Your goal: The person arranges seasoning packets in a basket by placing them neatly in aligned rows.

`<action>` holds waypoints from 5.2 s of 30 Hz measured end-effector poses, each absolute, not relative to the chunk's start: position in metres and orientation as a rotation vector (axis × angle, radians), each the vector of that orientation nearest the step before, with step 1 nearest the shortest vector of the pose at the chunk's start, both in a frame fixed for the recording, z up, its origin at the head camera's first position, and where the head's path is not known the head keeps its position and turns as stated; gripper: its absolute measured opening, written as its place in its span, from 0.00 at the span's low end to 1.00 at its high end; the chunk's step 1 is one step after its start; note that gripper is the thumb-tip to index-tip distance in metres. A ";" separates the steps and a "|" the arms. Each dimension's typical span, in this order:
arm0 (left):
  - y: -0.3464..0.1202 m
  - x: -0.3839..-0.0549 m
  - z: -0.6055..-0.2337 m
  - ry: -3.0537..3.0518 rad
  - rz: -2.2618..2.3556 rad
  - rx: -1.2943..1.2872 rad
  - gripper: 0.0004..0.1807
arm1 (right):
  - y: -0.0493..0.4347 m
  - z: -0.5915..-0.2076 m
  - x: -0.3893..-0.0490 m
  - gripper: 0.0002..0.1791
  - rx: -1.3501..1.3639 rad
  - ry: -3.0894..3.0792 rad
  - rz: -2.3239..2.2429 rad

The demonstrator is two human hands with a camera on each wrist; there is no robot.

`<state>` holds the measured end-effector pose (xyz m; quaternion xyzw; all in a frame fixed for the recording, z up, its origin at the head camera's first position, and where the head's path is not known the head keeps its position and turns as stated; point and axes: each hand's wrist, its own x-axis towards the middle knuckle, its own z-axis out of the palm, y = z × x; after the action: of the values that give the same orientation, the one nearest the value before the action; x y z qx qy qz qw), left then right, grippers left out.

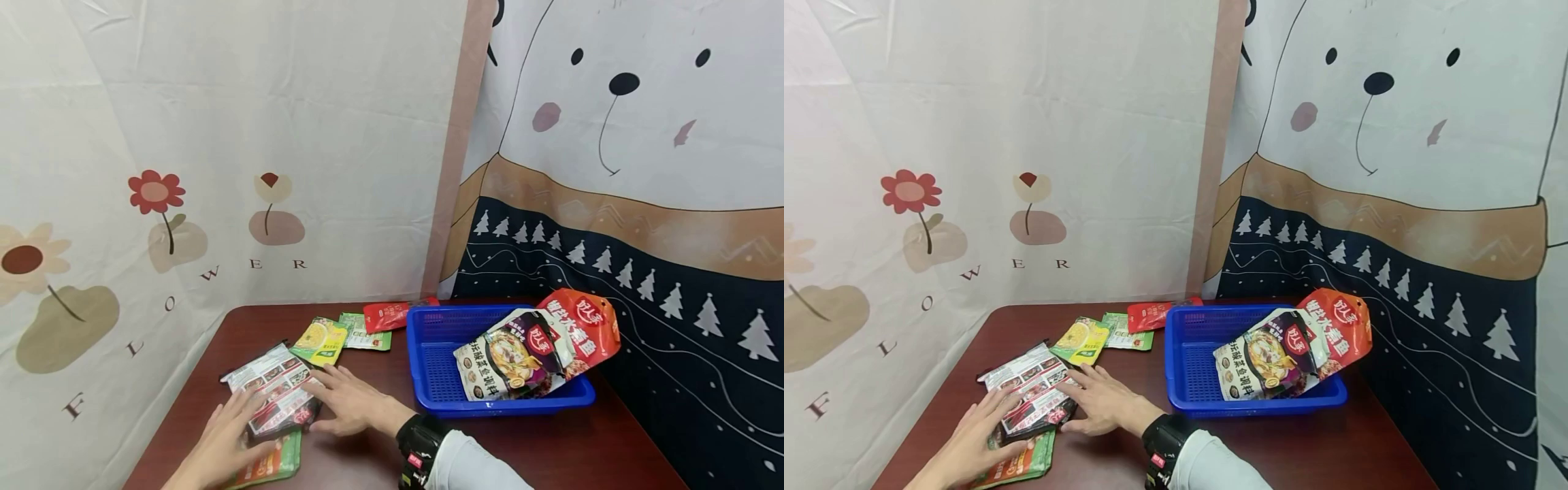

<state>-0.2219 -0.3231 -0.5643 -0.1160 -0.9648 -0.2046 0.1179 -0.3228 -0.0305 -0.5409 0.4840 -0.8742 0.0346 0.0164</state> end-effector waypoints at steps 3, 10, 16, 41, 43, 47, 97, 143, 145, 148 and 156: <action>-0.321 -0.223 -0.568 -2.845 -0.601 -0.350 0.48 | -0.036 -0.545 -0.322 0.45 1.524 -2.742 0.095; -0.317 -0.224 -0.572 -2.871 -0.608 -0.363 0.39 | -0.042 -0.554 -0.322 0.43 1.535 -2.763 0.076; -0.313 -0.226 -0.568 -2.950 -0.607 -0.371 0.38 | -0.043 -0.564 -0.323 0.39 1.552 -2.705 0.033; -0.298 -0.218 -0.550 -2.889 -0.541 -0.387 0.09 | -0.048 -0.569 -0.328 0.25 1.466 -2.507 0.029; -0.299 -0.216 -0.545 -2.842 -0.573 -0.413 0.07 | -0.047 -0.567 -0.329 0.22 1.446 -2.490 0.063; -0.299 -0.216 -0.535 -2.724 -0.610 -0.435 0.12 | -0.047 -0.563 -0.330 0.14 1.381 -2.448 0.141; -0.208 -0.273 -0.428 -1.904 -1.268 -0.562 0.15 | 0.073 -0.414 -0.321 0.05 1.247 -2.045 1.000; -0.147 -0.263 -0.447 -2.017 -1.808 -0.328 0.02 | 0.154 -0.403 -0.283 0.28 1.159 -2.368 1.735; -0.145 -0.263 -0.445 -2.010 -1.814 -0.341 0.03 | 0.153 -0.409 -0.282 0.26 1.198 -2.376 1.780; -0.143 -0.263 -0.444 -2.008 -1.828 -0.361 0.04 | 0.150 -0.417 -0.279 0.25 1.206 -2.387 1.813; -0.138 -0.264 -0.441 -2.023 -1.863 -0.387 0.06 | 0.144 -0.425 -0.274 0.29 1.173 -2.410 1.913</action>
<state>-0.2635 -0.1381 -0.4411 -0.1369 -0.7163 -0.6598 0.1811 -0.2741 0.1443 -0.4254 0.3552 -0.7297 0.5794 -0.0755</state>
